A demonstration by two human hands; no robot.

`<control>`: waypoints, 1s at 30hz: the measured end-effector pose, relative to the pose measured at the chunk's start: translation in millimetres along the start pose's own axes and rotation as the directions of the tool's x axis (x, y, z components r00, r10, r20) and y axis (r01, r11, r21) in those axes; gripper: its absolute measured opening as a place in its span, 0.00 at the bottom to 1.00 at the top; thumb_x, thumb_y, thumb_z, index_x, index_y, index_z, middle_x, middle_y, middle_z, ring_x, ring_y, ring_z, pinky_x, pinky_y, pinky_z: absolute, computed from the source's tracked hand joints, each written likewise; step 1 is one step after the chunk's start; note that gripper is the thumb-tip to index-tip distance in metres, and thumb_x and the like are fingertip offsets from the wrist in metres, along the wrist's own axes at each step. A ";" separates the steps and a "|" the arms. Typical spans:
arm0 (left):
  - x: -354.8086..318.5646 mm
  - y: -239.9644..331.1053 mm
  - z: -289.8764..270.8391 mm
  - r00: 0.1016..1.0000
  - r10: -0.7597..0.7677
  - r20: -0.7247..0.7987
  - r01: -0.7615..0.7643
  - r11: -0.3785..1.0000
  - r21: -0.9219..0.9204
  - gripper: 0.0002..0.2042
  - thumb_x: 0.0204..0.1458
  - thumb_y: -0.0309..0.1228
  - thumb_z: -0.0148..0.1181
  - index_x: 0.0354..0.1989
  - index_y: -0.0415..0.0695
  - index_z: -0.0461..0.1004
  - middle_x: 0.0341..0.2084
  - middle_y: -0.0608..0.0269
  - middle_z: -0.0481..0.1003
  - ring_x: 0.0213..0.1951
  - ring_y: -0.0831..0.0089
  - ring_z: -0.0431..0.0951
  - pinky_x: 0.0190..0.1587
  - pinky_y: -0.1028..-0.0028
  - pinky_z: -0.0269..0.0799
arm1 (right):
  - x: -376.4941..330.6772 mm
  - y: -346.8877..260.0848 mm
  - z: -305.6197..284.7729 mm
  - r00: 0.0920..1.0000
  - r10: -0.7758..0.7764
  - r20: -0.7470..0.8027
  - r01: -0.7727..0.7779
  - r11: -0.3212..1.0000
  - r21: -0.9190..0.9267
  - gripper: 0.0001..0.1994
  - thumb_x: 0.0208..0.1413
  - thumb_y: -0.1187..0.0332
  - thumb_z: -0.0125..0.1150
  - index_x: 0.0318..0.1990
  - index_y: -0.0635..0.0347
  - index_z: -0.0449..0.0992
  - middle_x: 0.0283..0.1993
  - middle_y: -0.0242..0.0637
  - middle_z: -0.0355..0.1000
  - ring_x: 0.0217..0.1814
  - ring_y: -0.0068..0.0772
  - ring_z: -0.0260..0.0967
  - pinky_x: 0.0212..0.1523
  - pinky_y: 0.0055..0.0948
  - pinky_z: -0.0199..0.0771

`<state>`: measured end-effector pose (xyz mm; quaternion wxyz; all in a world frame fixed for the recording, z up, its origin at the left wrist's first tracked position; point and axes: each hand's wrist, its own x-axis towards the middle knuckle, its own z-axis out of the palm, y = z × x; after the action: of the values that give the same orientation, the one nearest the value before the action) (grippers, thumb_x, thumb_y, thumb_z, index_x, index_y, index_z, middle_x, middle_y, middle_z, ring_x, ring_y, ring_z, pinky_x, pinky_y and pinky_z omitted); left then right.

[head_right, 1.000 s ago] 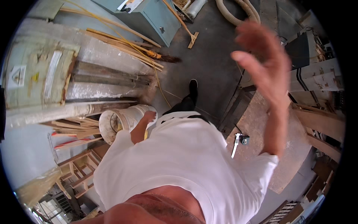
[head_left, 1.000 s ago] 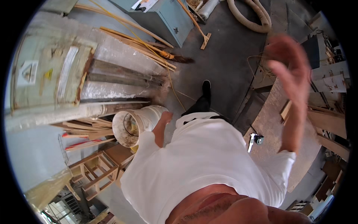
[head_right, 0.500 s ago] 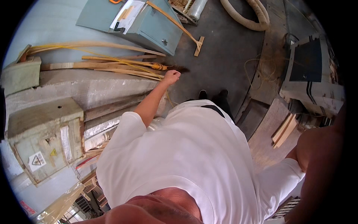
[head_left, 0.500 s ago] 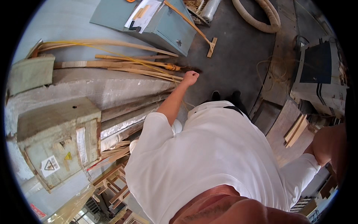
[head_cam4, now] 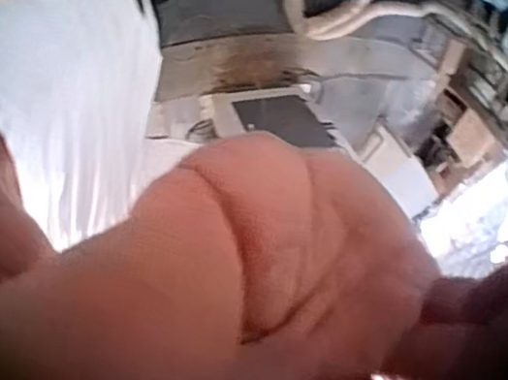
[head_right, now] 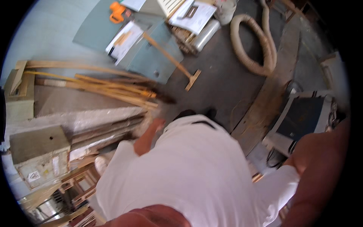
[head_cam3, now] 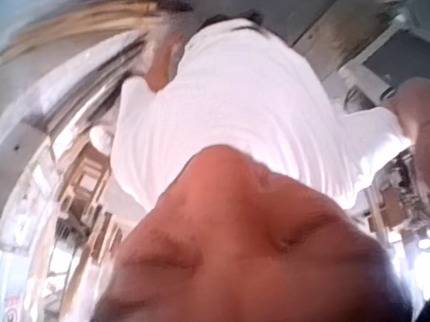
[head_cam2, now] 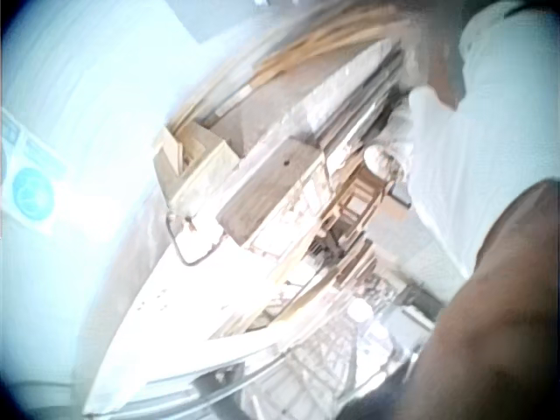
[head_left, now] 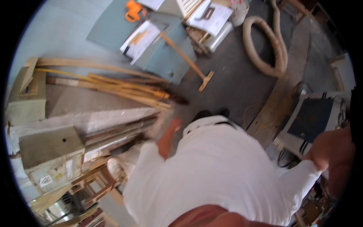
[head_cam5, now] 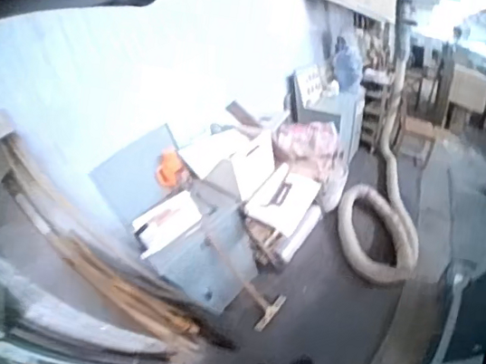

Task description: The person empties a dust collection hose, moves a power sander, repositions a fan, and carries a large sheet of plywood across the workshop floor. They also retrieve a small item from a cabinet.

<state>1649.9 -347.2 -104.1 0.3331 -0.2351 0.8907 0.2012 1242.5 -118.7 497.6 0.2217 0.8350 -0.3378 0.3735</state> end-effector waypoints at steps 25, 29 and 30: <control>492.1 202.8 -451.6 0.873 0.314 -0.374 -0.380 0.917 -0.117 0.18 0.51 0.40 0.46 0.33 0.37 0.75 0.39 0.42 0.72 0.44 0.48 0.71 0.47 0.56 0.66 | -159.1 305.4 -170.3 0.910 0.390 0.138 -0.314 0.869 -0.383 0.18 0.51 0.70 0.59 0.50 0.63 0.70 0.47 0.40 0.71 0.40 0.27 0.70 0.41 0.25 0.71; 524.6 297.7 -495.4 0.846 0.385 -0.368 -0.470 0.865 -0.175 0.14 0.48 0.37 0.50 0.28 0.39 0.76 0.27 0.44 0.74 0.33 0.50 0.76 0.35 0.59 0.70 | -192.5 324.5 -195.0 0.942 0.326 0.086 -0.257 0.860 -0.442 0.17 0.52 0.71 0.58 0.50 0.62 0.70 0.47 0.40 0.71 0.40 0.27 0.70 0.40 0.24 0.71; 534.9 323.5 -495.6 0.940 0.274 -0.201 -0.328 0.888 -0.322 0.14 0.48 0.38 0.50 0.30 0.40 0.76 0.28 0.45 0.75 0.34 0.51 0.76 0.37 0.61 0.70 | -201.3 324.8 -206.3 0.943 0.326 0.072 -0.254 0.842 -0.475 0.17 0.52 0.71 0.58 0.50 0.62 0.70 0.47 0.40 0.71 0.40 0.26 0.70 0.40 0.24 0.71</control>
<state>866.8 -493.2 -61.3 0.1824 -0.1637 0.8886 0.3876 808.5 -128.8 508.7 0.3274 0.7235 -0.5547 0.2483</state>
